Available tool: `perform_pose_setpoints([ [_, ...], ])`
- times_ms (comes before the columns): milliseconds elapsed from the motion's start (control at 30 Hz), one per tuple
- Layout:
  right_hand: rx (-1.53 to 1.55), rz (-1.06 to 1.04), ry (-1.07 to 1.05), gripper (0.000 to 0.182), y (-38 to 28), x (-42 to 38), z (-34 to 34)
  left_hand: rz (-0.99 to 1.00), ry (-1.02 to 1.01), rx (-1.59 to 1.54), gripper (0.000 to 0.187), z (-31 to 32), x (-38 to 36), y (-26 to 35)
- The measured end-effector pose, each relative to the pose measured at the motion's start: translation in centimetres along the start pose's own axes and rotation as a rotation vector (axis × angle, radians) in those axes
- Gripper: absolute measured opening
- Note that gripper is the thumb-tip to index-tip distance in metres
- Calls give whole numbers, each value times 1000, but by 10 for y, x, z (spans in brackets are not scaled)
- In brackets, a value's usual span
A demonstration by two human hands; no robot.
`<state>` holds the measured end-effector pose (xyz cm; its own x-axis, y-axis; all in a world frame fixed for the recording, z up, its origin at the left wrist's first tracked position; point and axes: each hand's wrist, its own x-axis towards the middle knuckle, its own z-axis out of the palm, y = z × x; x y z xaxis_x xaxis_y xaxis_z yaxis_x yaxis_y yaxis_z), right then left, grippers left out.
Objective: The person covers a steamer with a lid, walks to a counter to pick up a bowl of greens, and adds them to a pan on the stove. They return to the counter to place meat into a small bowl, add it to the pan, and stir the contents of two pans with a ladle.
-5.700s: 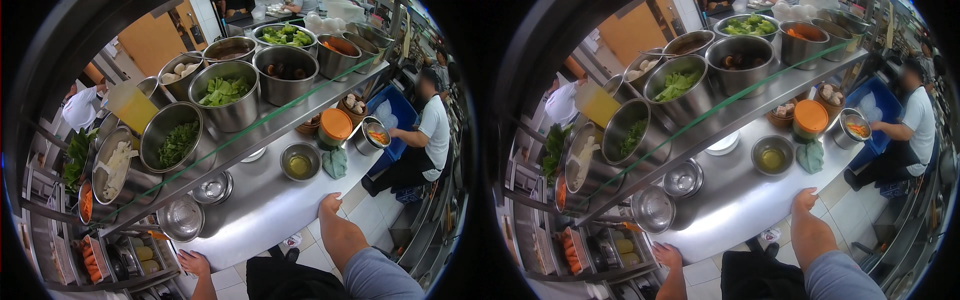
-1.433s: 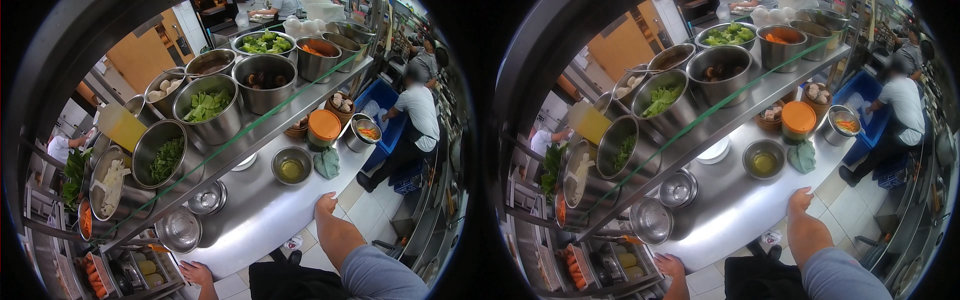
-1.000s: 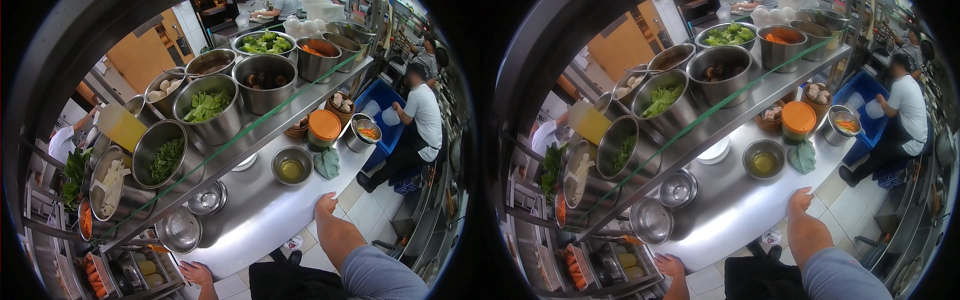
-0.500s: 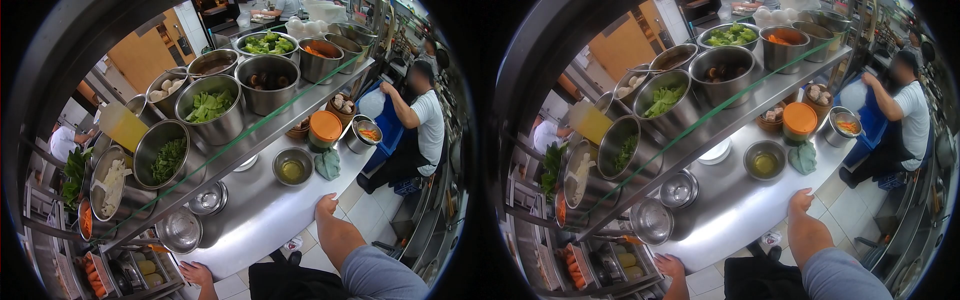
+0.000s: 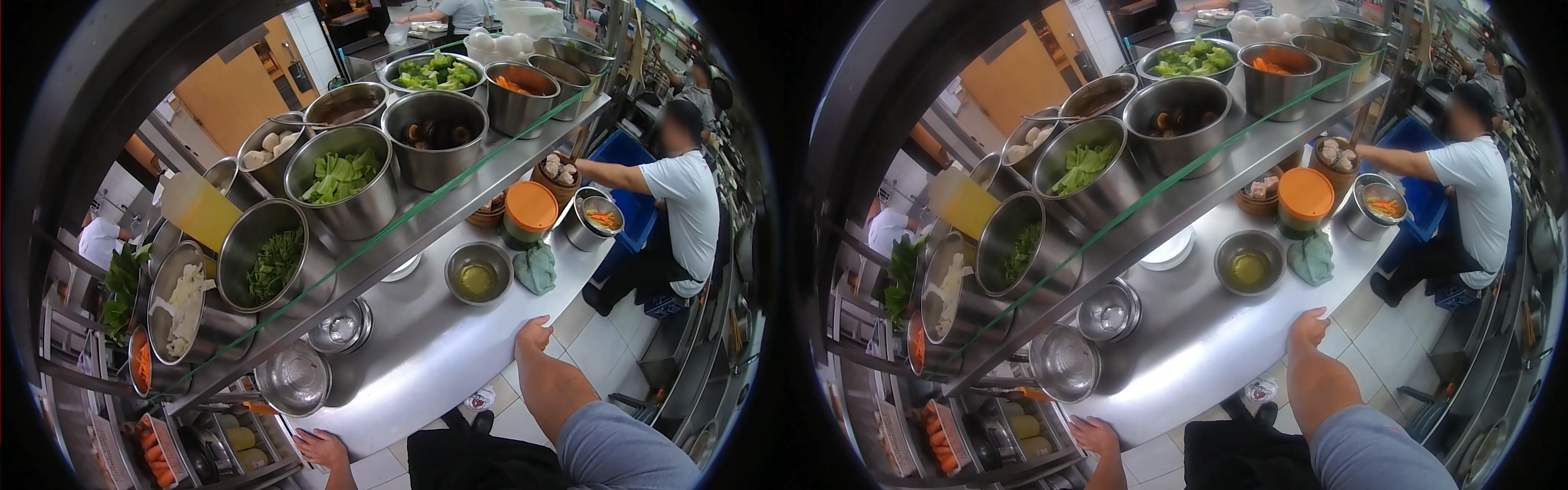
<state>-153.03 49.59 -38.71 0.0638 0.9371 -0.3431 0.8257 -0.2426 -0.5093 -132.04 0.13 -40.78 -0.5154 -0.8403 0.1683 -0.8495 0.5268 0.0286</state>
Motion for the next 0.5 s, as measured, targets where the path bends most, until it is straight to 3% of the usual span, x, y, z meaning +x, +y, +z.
perform_pose_setpoints([
  [500, 21, -8, -1, 60, 2, 3, 3, 13, 23, -5, 54, 6, 1, -3],
])
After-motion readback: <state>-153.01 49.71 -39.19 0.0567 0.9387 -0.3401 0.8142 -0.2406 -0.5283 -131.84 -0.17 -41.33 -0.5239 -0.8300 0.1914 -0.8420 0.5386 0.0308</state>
